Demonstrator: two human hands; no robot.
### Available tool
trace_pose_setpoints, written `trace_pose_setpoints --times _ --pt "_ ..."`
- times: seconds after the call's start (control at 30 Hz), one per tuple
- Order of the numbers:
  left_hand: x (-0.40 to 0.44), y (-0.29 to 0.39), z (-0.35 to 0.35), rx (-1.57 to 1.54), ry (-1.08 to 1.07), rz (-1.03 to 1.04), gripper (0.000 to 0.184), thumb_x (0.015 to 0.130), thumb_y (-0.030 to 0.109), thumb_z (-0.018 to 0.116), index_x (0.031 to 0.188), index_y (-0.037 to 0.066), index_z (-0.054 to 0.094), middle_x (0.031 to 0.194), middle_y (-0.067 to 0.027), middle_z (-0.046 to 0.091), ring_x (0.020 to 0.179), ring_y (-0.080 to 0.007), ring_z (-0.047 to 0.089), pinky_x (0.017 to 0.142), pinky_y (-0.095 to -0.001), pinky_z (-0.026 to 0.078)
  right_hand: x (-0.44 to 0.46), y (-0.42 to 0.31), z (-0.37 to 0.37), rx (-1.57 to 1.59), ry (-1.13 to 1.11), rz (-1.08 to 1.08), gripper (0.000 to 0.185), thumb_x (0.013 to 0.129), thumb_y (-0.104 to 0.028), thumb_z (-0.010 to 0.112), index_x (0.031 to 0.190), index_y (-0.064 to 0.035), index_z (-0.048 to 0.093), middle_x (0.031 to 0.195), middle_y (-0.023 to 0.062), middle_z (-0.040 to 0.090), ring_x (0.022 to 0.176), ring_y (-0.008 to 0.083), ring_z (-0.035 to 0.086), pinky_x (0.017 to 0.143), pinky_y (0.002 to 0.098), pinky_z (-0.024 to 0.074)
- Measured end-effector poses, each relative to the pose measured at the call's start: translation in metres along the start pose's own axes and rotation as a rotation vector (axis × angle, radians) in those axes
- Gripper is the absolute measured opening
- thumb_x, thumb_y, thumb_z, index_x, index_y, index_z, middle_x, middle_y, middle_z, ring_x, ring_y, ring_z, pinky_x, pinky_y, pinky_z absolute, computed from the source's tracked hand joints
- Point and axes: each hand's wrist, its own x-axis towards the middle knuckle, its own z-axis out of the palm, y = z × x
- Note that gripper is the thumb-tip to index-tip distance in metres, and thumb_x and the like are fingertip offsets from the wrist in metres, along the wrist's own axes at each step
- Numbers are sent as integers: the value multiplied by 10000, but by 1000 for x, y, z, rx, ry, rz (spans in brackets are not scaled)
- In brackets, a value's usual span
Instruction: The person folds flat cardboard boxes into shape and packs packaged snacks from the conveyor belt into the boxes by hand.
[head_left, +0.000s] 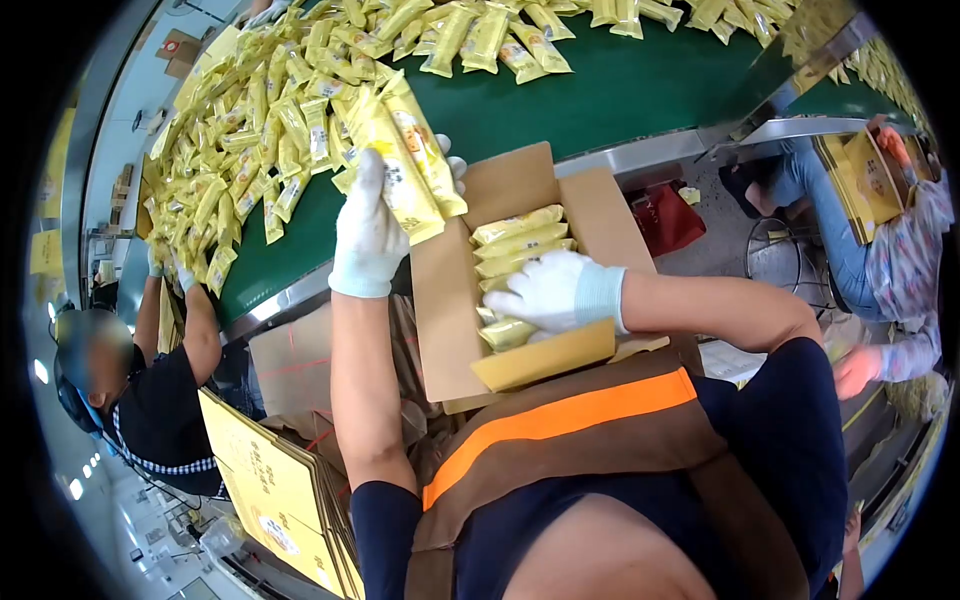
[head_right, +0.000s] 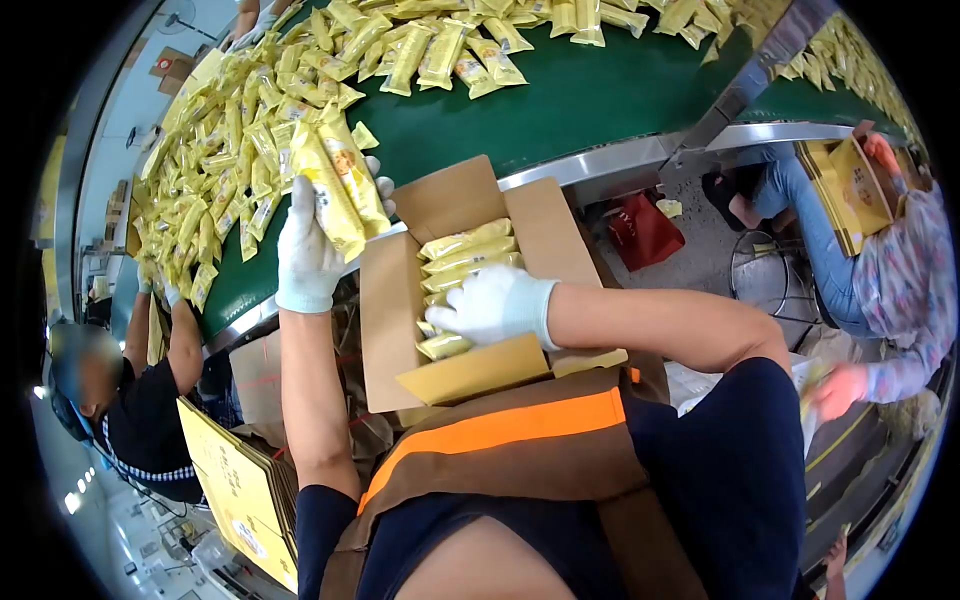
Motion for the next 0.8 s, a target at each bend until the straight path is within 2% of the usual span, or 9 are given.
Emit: trace_pose_setpoints --times 0.13,0.2,0.3,0.37,0.47,0.53,0.67,0.77,0.8 --pt "-18 -6 17 895 -29 -72 610 956 403 598 1403 23 434 1182 -90 596 1047 -150 588 921 -306 483 -17 -6 8 -29 432 -108 527 807 -427 687 1208 -114 546 1006 97 637 967 282 631 824 436 487" --pt "-34 -23 6 1674 -256 287 624 898 352 640 1430 89 448 1113 -173 619 966 -300 619 870 -343 504 -37 -6 -15 48 410 -46 353 848 -324 638 1132 -118 595 1022 89 631 991 278 608 850 432 468" --pt "-51 -67 13 2275 -423 -60 679 836 370 678 1444 185 439 1104 -182 593 999 -340 596 850 -450 489 -53 -3 -43 -218 -9 114 194 817 -149 566 973 -175 678 946 46 664 942 261 649 760 398 520" --pt "-55 -66 20 2177 -463 -98 706 855 368 658 1481 200 379 1162 -157 577 1058 -328 570 882 -453 468 -67 7 -38 -293 1 -37 354 818 -162 586 1168 -200 625 1193 42 617 1092 232 615 855 396 498" --pt "-60 -70 -3 2138 -496 203 714 917 499 537 1483 100 362 1452 -187 456 1284 -354 483 1063 -466 360 -57 17 -40 -364 98 -293 329 830 -189 596 1159 -185 601 1131 46 583 1145 242 544 820 376 493" --pt "-56 -56 4 1921 -480 85 654 937 434 552 1462 74 400 1418 -186 502 1277 -329 506 1075 -446 370 -34 28 -26 -244 -33 -252 304 801 -207 653 1098 -158 610 1049 56 583 1082 254 554 809 378 501" --pt "-69 -47 -22 974 189 306 388 973 208 555 1310 17 559 1155 -112 690 1046 -195 646 948 -308 489 -29 20 -12 -161 151 -315 202 813 -251 678 948 -118 607 967 50 581 1022 255 560 797 383 504" --pt "-75 -41 -109 480 634 209 304 981 155 536 1205 -41 600 1036 -106 706 970 -193 649 914 -291 483 -49 -36 -72 -310 151 -245 205 795 -261 690 938 -146 598 933 36 571 987 243 565 749 375 500" --pt "-74 -61 -165 484 507 385 295 961 174 555 1180 -8 628 993 -125 714 941 -244 668 873 -319 497 -60 -51 -98 -391 134 -205 219 791 -266 698 950 -155 595 925 35 568 974 240 565 729 375 498"
